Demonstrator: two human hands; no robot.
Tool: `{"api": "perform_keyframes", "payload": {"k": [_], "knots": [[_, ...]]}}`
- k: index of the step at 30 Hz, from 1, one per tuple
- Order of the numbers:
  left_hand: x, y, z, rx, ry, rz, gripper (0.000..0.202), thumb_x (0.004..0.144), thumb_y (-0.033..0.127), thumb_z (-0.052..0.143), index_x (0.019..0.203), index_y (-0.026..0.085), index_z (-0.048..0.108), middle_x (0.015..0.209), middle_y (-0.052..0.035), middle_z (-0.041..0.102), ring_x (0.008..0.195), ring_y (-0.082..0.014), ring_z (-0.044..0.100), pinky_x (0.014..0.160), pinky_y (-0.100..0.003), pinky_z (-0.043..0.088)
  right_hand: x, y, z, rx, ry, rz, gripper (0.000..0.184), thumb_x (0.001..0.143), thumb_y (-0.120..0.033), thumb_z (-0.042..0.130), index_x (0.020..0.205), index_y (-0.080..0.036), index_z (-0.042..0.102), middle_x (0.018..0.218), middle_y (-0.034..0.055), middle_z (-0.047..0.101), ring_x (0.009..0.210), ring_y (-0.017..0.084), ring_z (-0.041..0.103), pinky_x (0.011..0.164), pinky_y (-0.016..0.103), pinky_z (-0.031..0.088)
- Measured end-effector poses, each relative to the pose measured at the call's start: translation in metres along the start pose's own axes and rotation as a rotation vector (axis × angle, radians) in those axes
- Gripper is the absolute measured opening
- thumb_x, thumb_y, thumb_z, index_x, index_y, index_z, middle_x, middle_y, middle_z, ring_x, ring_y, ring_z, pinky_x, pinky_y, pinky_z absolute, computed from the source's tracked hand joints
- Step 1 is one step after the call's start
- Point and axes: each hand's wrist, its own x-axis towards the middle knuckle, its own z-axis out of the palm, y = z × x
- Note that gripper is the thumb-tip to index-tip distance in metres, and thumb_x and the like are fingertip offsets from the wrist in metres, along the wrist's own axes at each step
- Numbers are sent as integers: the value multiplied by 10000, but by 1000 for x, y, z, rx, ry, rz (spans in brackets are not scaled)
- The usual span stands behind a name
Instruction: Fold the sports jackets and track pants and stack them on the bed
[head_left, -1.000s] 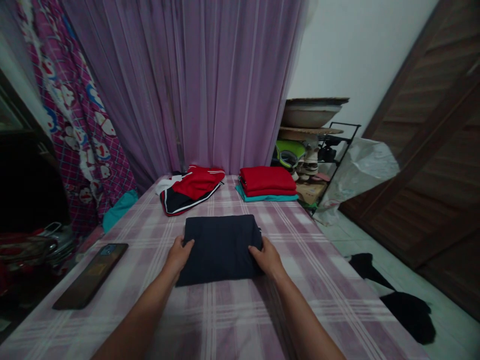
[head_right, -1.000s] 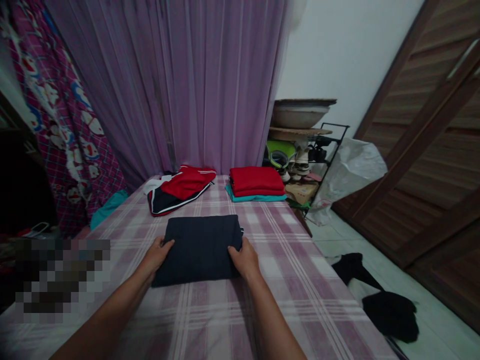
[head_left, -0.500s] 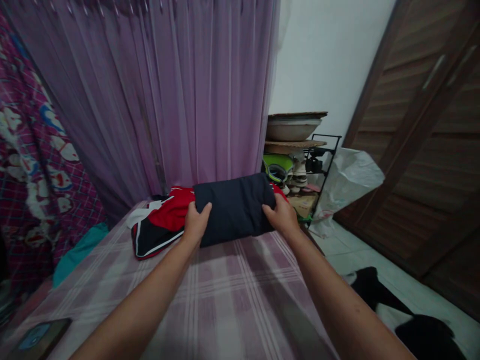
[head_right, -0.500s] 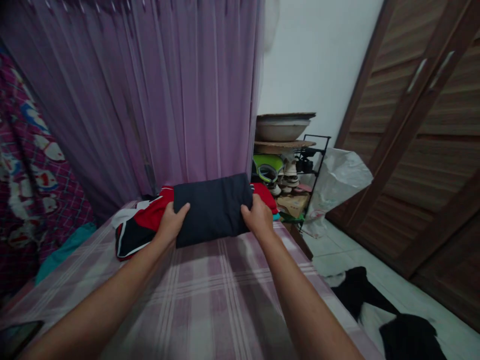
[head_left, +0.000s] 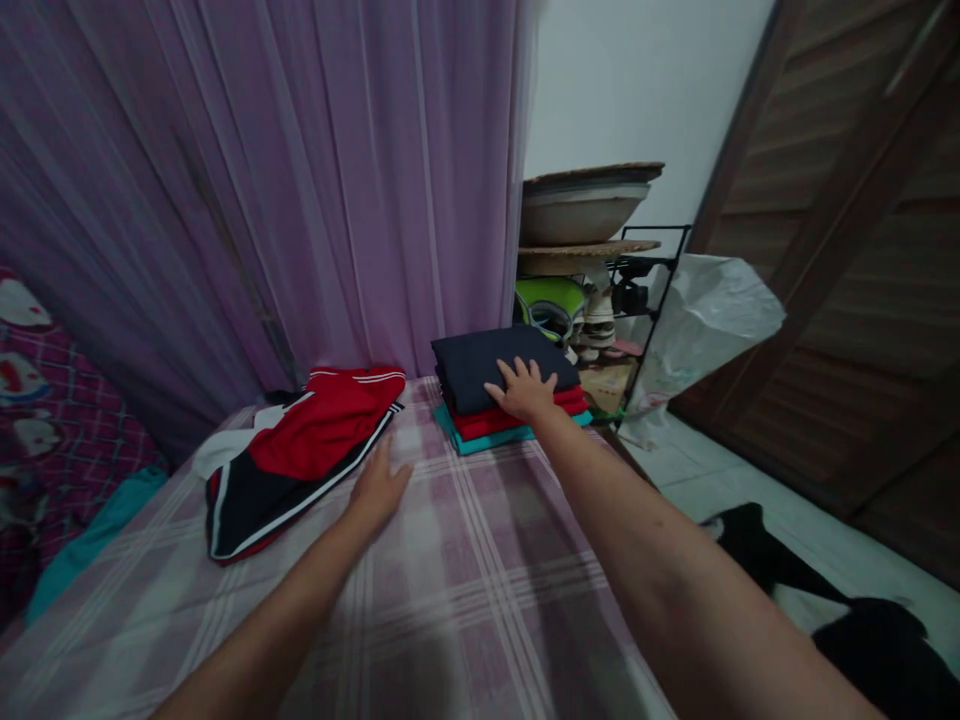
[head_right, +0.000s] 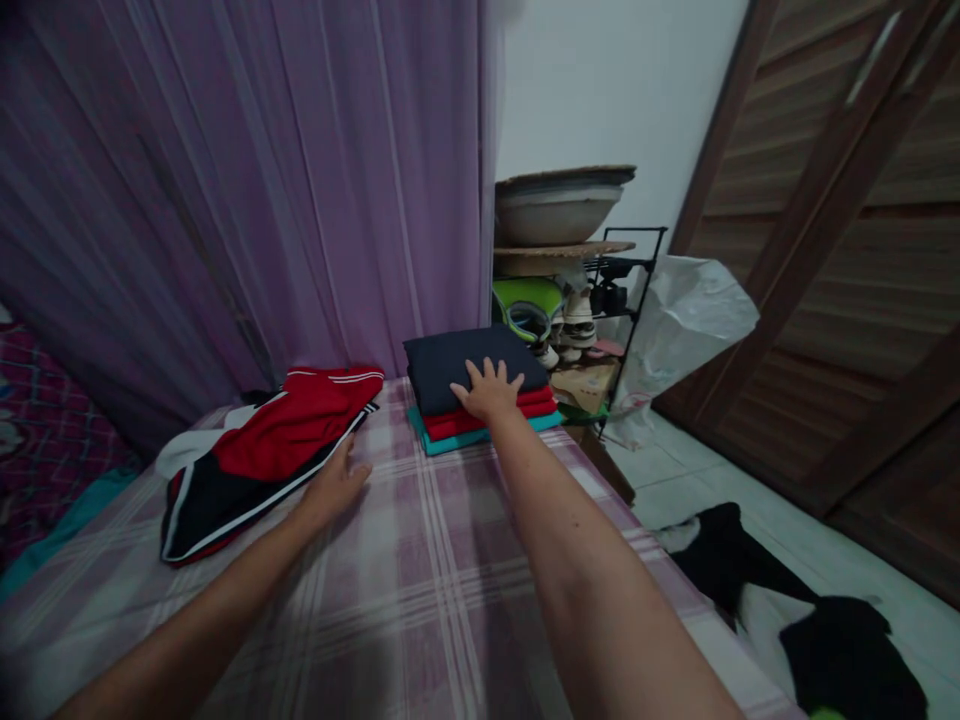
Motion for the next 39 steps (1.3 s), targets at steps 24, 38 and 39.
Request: {"api": "perform_keyframes", "payload": {"k": [24, 38, 39], "knots": [[-121, -39, -154, 678, -31, 181, 324, 940, 398, 406, 998, 256, 691, 975, -84, 743, 963, -251, 677, 929, -354, 471, -221, -70, 66, 65, 184, -593, 503, 871, -246, 519, 1373, -222, 541, 1530, 153, 406, 1428, 318, 326, 1141, 574, 245], [-213, 3, -136, 540, -105, 437, 361, 915, 406, 533, 1226, 253, 634, 1224, -105, 682, 1154, -248, 608, 1015, -402, 434, -272, -30, 13, -51, -188, -789, 231, 829, -150, 543, 879, -243, 749, 1368, 51, 608, 1410, 283, 374, 1155, 571, 228], [-207, -8, -146, 582, -60, 383, 443, 877, 406, 584, 1293, 255, 599, 1365, -126, 597, 1285, -280, 517, 1105, -462, 346, -268, -10, 10, -97, -171, -741, 237, 833, -160, 541, 894, -253, 751, 1354, 54, 618, 1400, 289, 391, 1146, 577, 243]]}}
